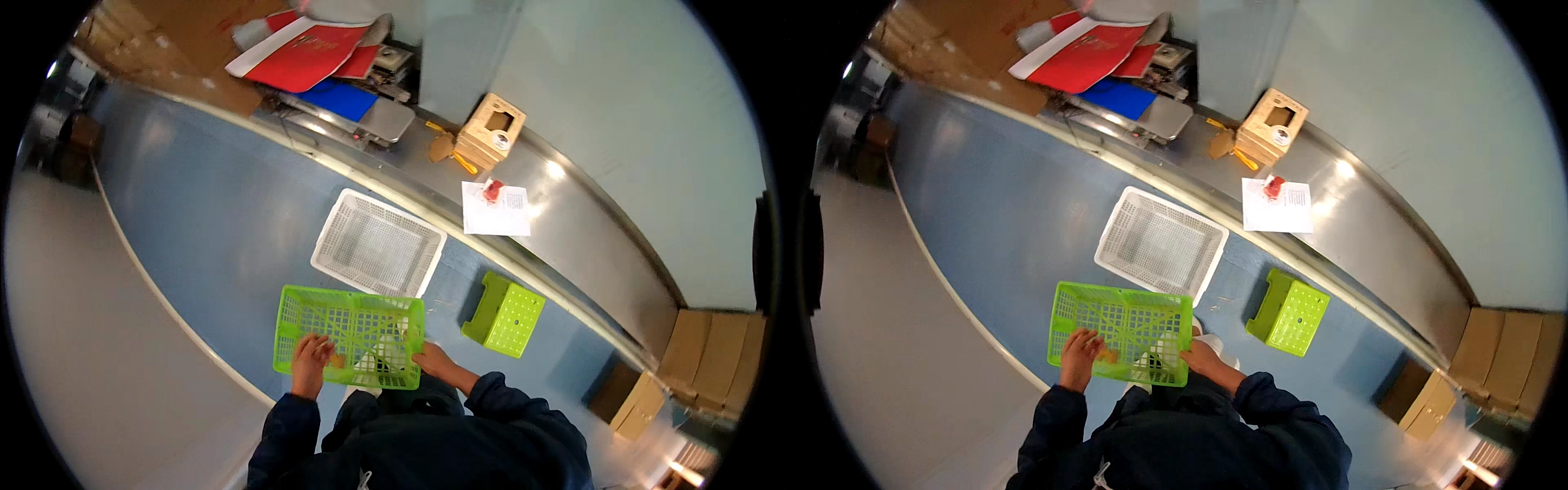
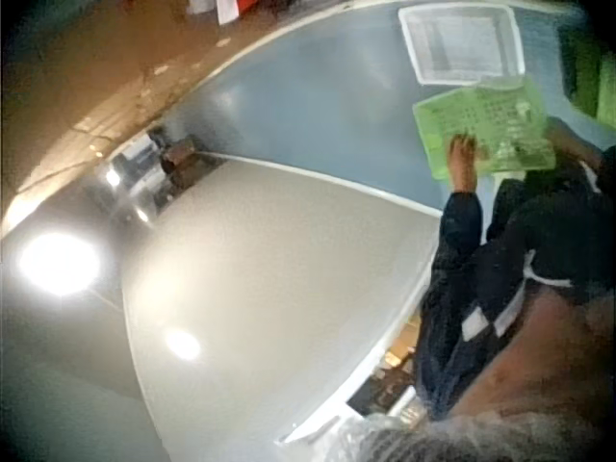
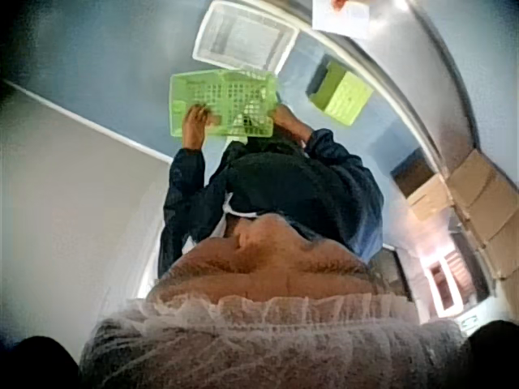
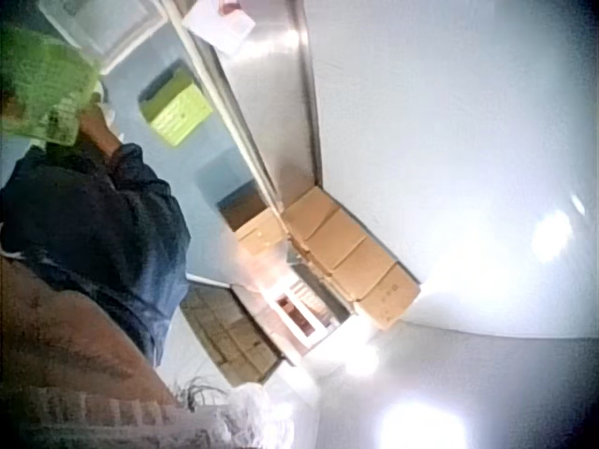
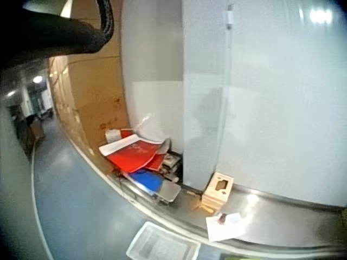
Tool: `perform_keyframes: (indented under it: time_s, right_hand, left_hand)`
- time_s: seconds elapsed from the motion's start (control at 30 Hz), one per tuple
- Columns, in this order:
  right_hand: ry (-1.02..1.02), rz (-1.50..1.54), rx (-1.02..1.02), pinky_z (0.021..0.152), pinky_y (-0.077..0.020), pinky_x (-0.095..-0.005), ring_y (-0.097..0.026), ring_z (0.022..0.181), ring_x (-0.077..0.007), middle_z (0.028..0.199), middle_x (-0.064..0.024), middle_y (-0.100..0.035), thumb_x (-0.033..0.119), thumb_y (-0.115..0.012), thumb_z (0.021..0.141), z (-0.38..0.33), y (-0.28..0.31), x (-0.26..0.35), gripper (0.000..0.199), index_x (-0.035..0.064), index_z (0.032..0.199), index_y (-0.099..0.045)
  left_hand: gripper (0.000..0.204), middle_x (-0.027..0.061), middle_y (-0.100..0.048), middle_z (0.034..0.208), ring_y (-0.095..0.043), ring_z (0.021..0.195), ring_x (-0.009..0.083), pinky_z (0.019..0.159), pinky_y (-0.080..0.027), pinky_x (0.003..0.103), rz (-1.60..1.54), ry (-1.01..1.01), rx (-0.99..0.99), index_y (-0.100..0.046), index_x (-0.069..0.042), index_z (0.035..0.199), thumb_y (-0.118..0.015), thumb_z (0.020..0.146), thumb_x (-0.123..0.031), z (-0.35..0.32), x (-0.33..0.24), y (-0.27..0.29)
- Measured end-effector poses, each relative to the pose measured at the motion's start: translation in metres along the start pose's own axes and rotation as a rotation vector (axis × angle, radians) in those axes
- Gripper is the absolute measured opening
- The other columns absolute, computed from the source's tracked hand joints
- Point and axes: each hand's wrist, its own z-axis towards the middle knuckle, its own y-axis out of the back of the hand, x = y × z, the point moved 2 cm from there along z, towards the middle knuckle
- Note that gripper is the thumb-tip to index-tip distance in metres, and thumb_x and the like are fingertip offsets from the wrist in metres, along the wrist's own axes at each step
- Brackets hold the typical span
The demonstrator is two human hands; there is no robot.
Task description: The person assembles a flat cardboard sheet into a box by folding the side flaps and securing them with tape. They then retrieve a green basket and place it on the table before inserting a white foam sheet into the bottom of the newly formed box.
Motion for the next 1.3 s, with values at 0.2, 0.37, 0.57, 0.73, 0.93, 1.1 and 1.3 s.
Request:
perform_keyframes:
  time_s: [0.2, 0.37, 0.57, 0.73, 0.93, 1.1, 1.3]
  right_hand:
    - [0.156, -0.231, 0.137, 0.064, -0.0458, -0.0421, -0.060, 0.076, -0.0335, 0.086, -0.0239, -0.059, 0.019, -0.051, 0.076, 0.020, -0.038, 0.027, 0.032, -0.0008, 0.101, -0.056]
    - [0.334, -0.399, 0.357, 0.064, -0.0455, -0.0395, -0.059, 0.073, -0.0315, 0.083, -0.0216, -0.060, 0.018, -0.052, 0.074, 0.021, -0.115, 0.094, 0.033, -0.0031, 0.099, -0.056]
    - [0.512, -0.602, 0.678, 0.069, -0.0459, -0.0369, -0.060, 0.077, -0.0258, 0.085, -0.0157, -0.063, 0.016, -0.051, 0.075, 0.000, -0.216, 0.169, 0.032, -0.0036, 0.100, -0.056]
    - [0.566, -0.702, 0.966, 0.064, -0.0459, -0.0364, -0.060, 0.071, -0.0262, 0.081, -0.0172, -0.063, 0.017, -0.051, 0.076, 0.061, -0.233, 0.192, 0.032, -0.0058, 0.098, -0.056]
    - [0.388, -0.740, 1.162, 0.036, -0.0374, -0.0274, -0.050, 0.041, -0.0147, 0.063, -0.0088, -0.058, 0.010, -0.053, 0.076, 0.106, -0.296, 0.208, 0.017, -0.0034, 0.084, -0.059]
    - [0.262, -0.753, 1.227, 0.038, -0.0380, -0.0277, -0.050, 0.041, -0.0153, 0.062, -0.0098, -0.058, 0.009, -0.052, 0.076, 0.137, -0.330, 0.212, 0.017, -0.0051, 0.082, -0.059]
    - [0.331, -0.771, 1.324, 0.040, -0.0383, -0.0303, -0.050, 0.043, -0.0185, 0.061, -0.0107, -0.056, 0.009, -0.052, 0.076, 0.132, -0.345, 0.198, 0.017, -0.0068, 0.079, -0.057]
  left_hand:
    - [0.021, 0.0117, -0.058, 0.098, -0.059, 0.084, 0.0230, 0.076, -0.049, 0.034, -0.288, -0.230, -0.328, -0.050, -0.003, 0.106, -0.053, 0.089, -0.014, -0.140, 0.025, 0.092]
    - [0.018, 0.0113, -0.057, 0.098, -0.059, 0.084, 0.0218, 0.075, -0.049, 0.033, -0.566, -0.294, -0.475, -0.049, -0.003, 0.106, -0.046, 0.092, -0.014, -0.253, 0.077, 0.143]
    - [0.016, 0.0113, -0.056, 0.097, -0.057, 0.084, 0.0212, 0.074, -0.048, 0.033, -0.992, -0.510, -0.775, -0.050, -0.003, 0.103, -0.043, 0.093, -0.012, -0.349, 0.169, 0.146]
    - [0.014, 0.0112, -0.056, 0.095, -0.057, 0.082, 0.0208, 0.074, -0.049, 0.033, -1.208, -0.592, -1.110, -0.050, -0.003, 0.102, -0.043, 0.092, -0.010, -0.328, 0.178, 0.091]
    - [0.013, 0.0102, -0.058, 0.091, -0.058, 0.078, 0.0197, 0.071, -0.048, 0.031, -1.368, -0.805, -1.246, -0.050, -0.003, 0.099, -0.043, 0.091, -0.009, -0.293, 0.146, 0.073]
    - [0.012, 0.0090, -0.059, 0.089, -0.058, 0.074, 0.0189, 0.068, -0.048, 0.031, -1.353, -0.969, -1.273, -0.052, -0.004, 0.098, -0.045, 0.091, -0.011, -0.263, 0.120, 0.094]
    - [0.014, 0.0082, -0.058, 0.089, -0.057, 0.077, 0.0183, 0.072, -0.047, 0.032, -1.263, -0.908, -1.421, -0.052, -0.005, 0.098, -0.046, 0.092, -0.015, -0.221, 0.172, 0.054]
